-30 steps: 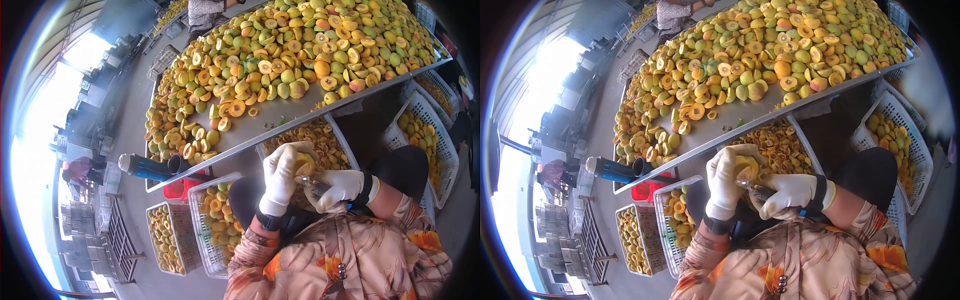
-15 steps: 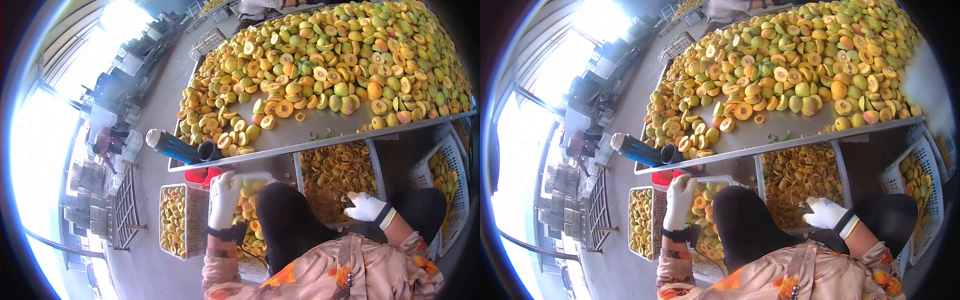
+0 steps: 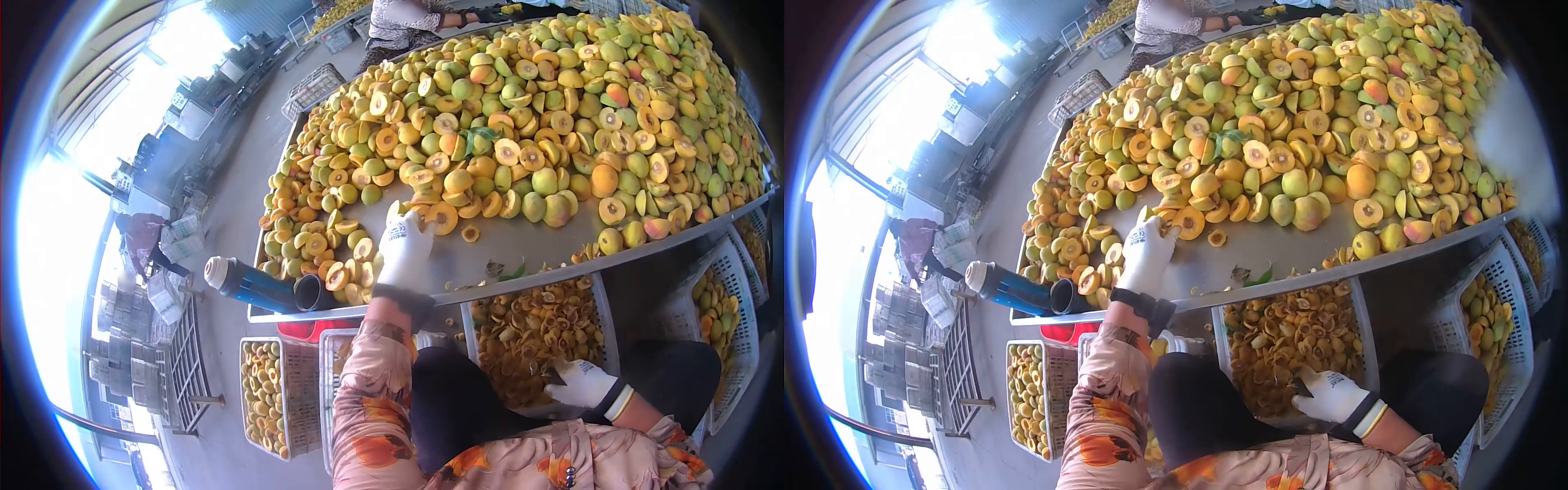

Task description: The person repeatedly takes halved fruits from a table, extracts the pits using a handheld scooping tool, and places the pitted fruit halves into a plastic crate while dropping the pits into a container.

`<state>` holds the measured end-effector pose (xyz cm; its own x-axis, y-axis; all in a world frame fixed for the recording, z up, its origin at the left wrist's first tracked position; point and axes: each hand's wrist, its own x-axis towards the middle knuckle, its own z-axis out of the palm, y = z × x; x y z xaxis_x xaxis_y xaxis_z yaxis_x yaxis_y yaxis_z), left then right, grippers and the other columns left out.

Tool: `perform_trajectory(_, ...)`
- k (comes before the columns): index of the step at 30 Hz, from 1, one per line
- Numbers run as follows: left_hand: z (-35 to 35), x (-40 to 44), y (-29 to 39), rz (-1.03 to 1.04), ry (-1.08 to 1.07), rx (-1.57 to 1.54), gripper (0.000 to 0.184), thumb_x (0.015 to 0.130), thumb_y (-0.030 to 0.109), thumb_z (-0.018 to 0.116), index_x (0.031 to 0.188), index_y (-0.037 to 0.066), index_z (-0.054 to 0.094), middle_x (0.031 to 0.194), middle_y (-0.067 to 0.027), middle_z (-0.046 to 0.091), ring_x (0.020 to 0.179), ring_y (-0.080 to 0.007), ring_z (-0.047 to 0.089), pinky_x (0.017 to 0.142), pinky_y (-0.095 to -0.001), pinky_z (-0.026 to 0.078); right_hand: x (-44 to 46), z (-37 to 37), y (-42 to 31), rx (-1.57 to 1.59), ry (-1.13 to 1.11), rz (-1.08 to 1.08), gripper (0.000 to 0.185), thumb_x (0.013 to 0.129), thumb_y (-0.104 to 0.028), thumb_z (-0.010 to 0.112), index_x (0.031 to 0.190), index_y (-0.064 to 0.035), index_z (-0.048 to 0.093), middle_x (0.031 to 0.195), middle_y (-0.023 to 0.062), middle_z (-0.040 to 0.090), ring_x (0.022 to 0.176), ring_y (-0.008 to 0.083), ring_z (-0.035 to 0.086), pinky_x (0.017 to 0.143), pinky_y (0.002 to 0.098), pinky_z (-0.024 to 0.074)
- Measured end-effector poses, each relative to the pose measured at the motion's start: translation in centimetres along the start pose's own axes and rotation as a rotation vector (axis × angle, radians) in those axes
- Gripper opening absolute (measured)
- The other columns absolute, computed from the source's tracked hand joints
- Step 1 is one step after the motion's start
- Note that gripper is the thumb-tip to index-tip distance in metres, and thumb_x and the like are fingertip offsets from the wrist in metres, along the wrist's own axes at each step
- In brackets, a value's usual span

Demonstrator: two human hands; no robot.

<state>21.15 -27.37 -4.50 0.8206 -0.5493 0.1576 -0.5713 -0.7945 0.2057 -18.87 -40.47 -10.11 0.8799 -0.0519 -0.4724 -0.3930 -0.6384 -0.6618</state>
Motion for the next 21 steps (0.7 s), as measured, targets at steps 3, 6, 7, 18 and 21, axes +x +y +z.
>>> perform_trajectory(3, 1.9, 1.6, 0.6, -0.012, -0.08, -0.04, 0.049, 0.089, 0.044, 0.07, 0.116, 0.004, 0.064, 0.106, -0.0198, 0.073, 0.101, -0.0362, 0.07, 0.087, -0.0463, 0.053, 0.3, -0.3, -0.3, -0.02, -0.053, 0.022, 0.048, 0.092, -0.041, 0.061, 0.113, 0.002, 0.057, 0.095, 0.0297, 0.07, 0.094, 0.0466, 0.069, 0.084, 0.053, 0.0536)
perform_trajectory(6, 2.6, 2.3, 1.8, -0.036, -0.136, -0.114, 0.054, 0.086, 0.044, 0.071, 0.118, 0.002, 0.061, 0.106, -0.0212, 0.073, 0.102, -0.0379, 0.07, 0.088, -0.046, 0.053, 0.2, -1.0, -0.9, -0.01, -0.077, 0.031, 0.048, 0.092, -0.042, 0.06, 0.11, 0.0028, 0.058, 0.094, 0.0297, 0.07, 0.093, 0.0468, 0.068, 0.084, 0.0531, 0.0532)
perform_trajectory(7, 2.6, 2.5, 1.8, -0.047, -0.136, -0.133, 0.055, 0.086, 0.044, 0.072, 0.119, 0.001, 0.061, 0.106, -0.0211, 0.073, 0.102, -0.0381, 0.07, 0.088, -0.0458, 0.053, 0.2, -1.1, -1.0, -0.015, -0.072, 0.033, 0.048, 0.092, -0.042, 0.059, 0.11, 0.0032, 0.058, 0.094, 0.0297, 0.07, 0.093, 0.0469, 0.068, 0.084, 0.0531, 0.0531)
perform_trajectory(18, 3.7, 0.4, 2.2, -0.044, 0.036, -0.255, 0.045, 0.077, 0.028, 0.076, 0.106, -0.001, 0.06, 0.1, -0.0243, 0.069, 0.097, -0.0405, 0.068, 0.084, -0.0466, 0.053, -1.2, -1.2, -2.0, -0.03, -0.045, 0.026, 0.051, 0.089, -0.039, 0.063, 0.12, 0.0014, 0.056, 0.099, 0.0279, 0.071, 0.099, 0.0466, 0.068, 0.088, 0.0531, 0.0523)
perform_trajectory(21, 0.9, -2.8, 3.1, -0.021, 0.061, -0.499, 0.046, 0.076, 0.022, 0.08, 0.107, -0.001, 0.056, 0.097, -0.0222, 0.068, 0.09, -0.0371, 0.068, 0.081, -0.044, 0.053, -2.1, -0.2, -0.5, 0.038, 0.151, -0.091, 0.051, 0.089, -0.035, 0.066, 0.124, 0.0013, 0.055, 0.103, 0.0279, 0.07, 0.102, 0.0464, 0.067, 0.089, 0.0512, 0.0526)
